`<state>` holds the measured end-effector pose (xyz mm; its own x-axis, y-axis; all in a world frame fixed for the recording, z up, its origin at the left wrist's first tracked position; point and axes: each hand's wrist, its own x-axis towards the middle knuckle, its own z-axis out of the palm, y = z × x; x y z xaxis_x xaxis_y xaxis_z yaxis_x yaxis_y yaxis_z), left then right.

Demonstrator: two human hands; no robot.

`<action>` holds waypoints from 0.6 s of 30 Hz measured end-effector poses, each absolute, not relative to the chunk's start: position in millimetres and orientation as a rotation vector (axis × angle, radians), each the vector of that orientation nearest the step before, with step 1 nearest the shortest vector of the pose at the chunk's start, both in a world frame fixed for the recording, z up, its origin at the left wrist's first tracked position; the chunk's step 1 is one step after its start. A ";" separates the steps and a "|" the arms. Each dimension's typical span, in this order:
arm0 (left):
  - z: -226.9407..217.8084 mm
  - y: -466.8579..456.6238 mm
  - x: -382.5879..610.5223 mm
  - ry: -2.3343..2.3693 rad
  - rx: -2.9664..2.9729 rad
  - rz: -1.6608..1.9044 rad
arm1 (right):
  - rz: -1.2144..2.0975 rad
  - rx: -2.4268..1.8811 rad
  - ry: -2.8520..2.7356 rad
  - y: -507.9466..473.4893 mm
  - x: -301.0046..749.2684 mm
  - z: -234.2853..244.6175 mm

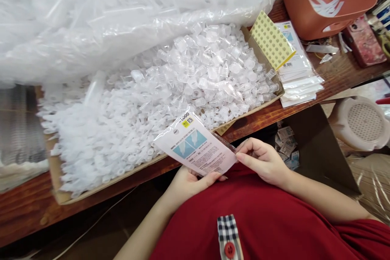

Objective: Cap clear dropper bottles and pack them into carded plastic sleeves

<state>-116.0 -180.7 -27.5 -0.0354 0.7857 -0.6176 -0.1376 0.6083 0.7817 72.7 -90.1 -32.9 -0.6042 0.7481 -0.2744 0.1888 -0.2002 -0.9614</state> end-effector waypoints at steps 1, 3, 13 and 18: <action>-27.2 -181.3 -116.4 1.422 0.588 0.809 | 1.837 -1.086 -1.667 -90.3 72.6 -33.0; -27.3 -183.0 -117.5 1.425 0.574 0.795 | 1.813 -1.068 -1.673 -90.6 71.8 -33.6; -37.0 -187.0 -125.2 1.341 0.519 0.777 | 1.837 -1.078 -1.616 -89.1 69.2 -35.7; -43.7 -189.1 -129.8 1.329 0.514 0.730 | 2.217 -1.172 -1.208 -87.3 67.6 -37.0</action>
